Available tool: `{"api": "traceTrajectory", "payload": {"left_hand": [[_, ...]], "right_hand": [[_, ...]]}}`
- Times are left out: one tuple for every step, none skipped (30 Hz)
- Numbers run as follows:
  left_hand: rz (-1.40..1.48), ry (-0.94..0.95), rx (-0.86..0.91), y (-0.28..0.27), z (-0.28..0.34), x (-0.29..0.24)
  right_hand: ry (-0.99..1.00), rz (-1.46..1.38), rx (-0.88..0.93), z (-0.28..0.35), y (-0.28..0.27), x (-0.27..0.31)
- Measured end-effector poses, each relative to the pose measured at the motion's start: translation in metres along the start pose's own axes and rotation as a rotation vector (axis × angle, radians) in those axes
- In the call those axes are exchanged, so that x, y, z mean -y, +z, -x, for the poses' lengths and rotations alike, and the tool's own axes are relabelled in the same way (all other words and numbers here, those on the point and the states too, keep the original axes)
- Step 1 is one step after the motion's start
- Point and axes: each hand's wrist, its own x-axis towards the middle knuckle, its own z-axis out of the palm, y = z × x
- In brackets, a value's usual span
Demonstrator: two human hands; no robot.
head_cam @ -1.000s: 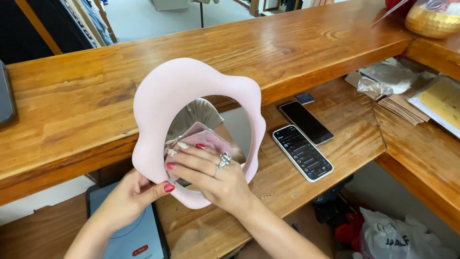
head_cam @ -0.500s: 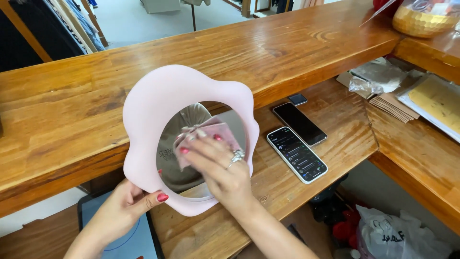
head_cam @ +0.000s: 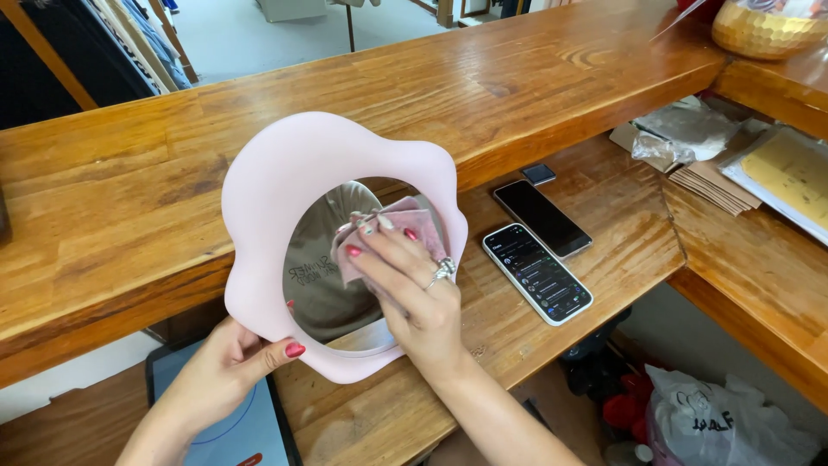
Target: Cleaning a small pink-framed mirror using a pink cloth on a wooden counter.
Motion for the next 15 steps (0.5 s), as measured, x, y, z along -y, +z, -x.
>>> {"api": "traceTrajectory", "payload": {"left_hand": [[-0.001,-0.002,-0.001,0.0,0.001,-0.001],[-0.003,0.015,0.006,0.001,0.0,-0.002],[-0.005,0.031,0.014,0.001,0.0,-0.002],[-0.006,0.031,0.016,0.002,0.0,-0.003],[-0.006,0.025,0.014,0.002,0.0,-0.004],[-0.006,0.019,0.012,0.002,0.0,-0.005],[-0.008,0.02,0.015,0.003,-0.001,-0.005],[-0.01,-0.04,-0.016,0.003,-0.001,-0.006],[-0.011,-0.1,-0.047,0.002,-0.001,-0.006],[-0.011,-0.101,-0.05,0.002,-0.001,-0.008],[-0.01,-0.045,-0.025,0.002,-0.001,-0.01],[-0.006,0.003,0.003,0.003,0.0,-0.01],[-0.003,-0.006,0.002,0.003,0.002,-0.009],[0.001,0.007,0.012,0.003,0.002,-0.008],[0.006,0.021,0.022,0.003,0.001,-0.009]], "right_hand": [[0.001,-0.002,0.0,-0.001,0.001,0.004],[-0.061,-0.021,0.12,-0.002,0.001,0.007],[-0.122,-0.041,0.242,-0.003,0.001,0.011],[-0.121,-0.04,0.24,-0.004,0.001,0.012],[-0.123,-0.055,0.244,-0.004,0.001,0.013],[-0.126,-0.07,0.247,-0.005,0.001,0.014],[-0.125,-0.068,0.245,-0.002,-0.001,0.008],[-0.038,0.009,0.114,0.001,-0.002,0.002],[0.05,0.085,-0.017,0.003,-0.003,-0.003],[0.05,0.082,-0.016,0.001,-0.004,-0.004],[0.032,0.038,-0.006,-0.001,-0.005,-0.005],[0.023,-0.006,0.006,0.0,-0.007,-0.004],[0.031,-0.009,0.01,0.0,-0.005,0.0],[-0.04,-0.049,0.099,-0.002,-0.003,0.003],[-0.11,-0.089,0.188,-0.004,-0.001,0.005]]}}
